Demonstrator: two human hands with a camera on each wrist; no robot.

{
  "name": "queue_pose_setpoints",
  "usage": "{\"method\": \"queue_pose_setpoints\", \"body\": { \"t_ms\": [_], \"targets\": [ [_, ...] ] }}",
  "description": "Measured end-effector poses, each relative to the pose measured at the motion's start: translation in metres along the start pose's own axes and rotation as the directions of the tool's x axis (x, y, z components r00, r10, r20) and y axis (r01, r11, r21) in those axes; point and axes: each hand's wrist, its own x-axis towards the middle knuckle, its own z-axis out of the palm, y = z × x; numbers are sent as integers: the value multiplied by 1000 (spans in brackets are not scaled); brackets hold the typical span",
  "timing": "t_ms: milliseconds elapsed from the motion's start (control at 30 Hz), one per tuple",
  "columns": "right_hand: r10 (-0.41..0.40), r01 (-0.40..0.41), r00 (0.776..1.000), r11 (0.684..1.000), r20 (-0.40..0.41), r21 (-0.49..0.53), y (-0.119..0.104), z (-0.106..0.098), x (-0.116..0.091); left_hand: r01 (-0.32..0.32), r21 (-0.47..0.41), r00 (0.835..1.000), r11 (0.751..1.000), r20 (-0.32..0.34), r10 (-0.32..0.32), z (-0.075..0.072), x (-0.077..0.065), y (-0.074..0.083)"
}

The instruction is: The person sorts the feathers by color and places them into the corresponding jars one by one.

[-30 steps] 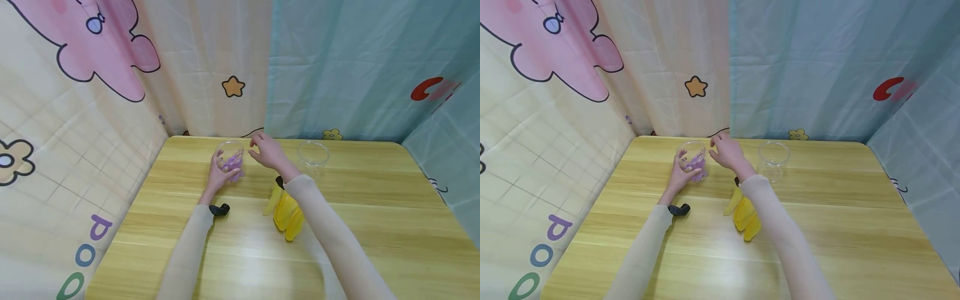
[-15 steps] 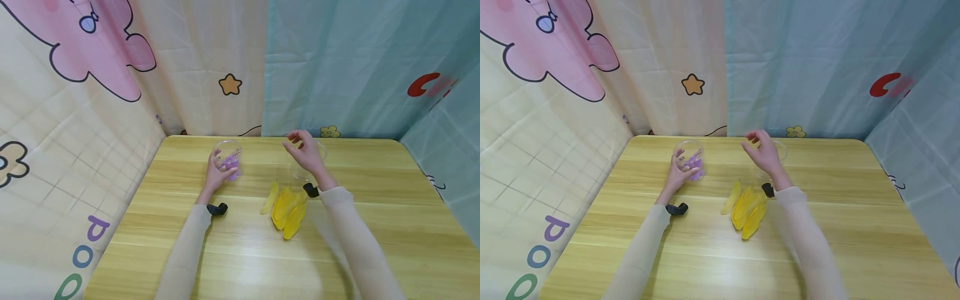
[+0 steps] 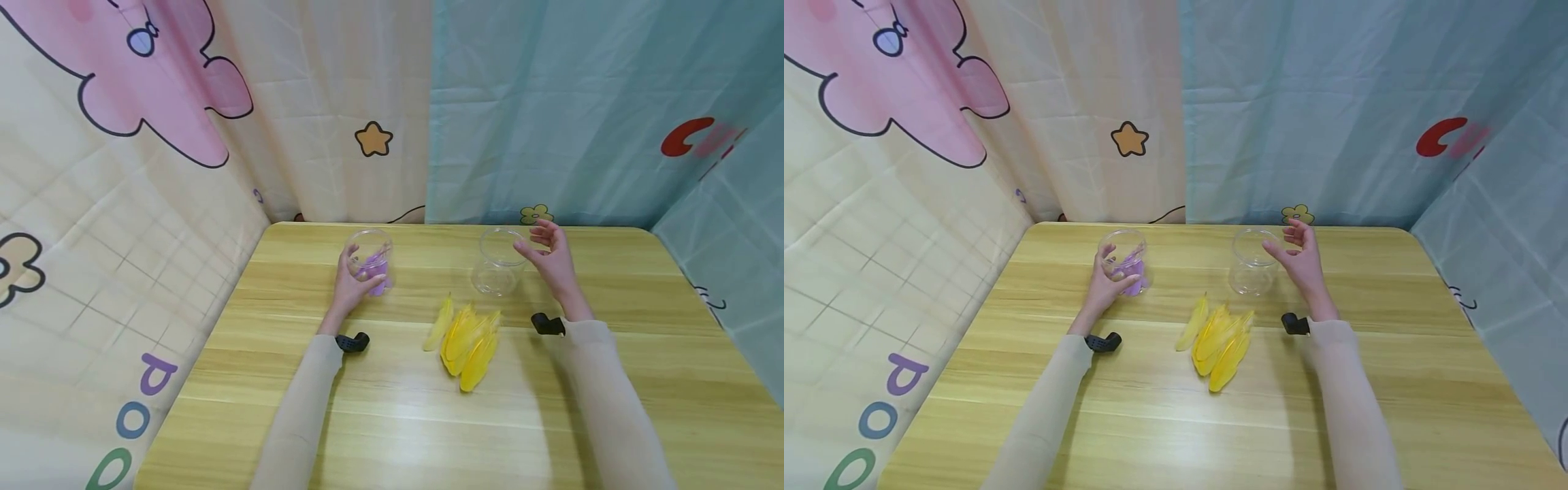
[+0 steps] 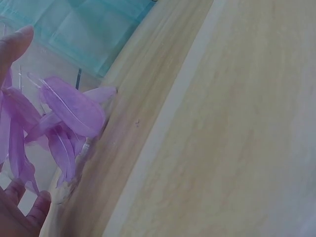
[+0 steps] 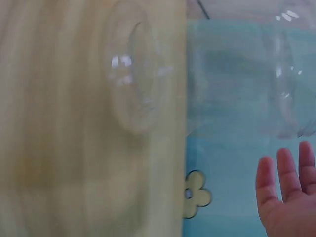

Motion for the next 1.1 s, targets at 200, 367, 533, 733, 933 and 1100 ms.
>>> {"method": "queue_pose_setpoints", "body": {
  "t_ms": [200,367,533,733,933,1100],
  "targets": [
    [145,-138,968,989,206,-46,20,-11,-3,-7,4,1000,1000,12,7,-1,-5,17],
    [173,-155,924,985,342,-82,34,-12,-2,-24,15,1000,1000,4,23,0,1,3],
    [155,-137,910,988,384,-74,42,-5,-3,1,22,1000,1000,-6,-1,1,6,-17],
    [144,-135,901,990,409,-50,37,6,-10,28,7,999,1000,-24,-27,-1,2,-23],
    [163,-141,914,986,370,-87,26,11,-11,21,14,1000,1000,-16,-21,0,5,-23],
    [156,-127,924,986,349,-105,25,12,-7,33,-9,999,999,-9,-33,1,6,-21]
  ]
}}
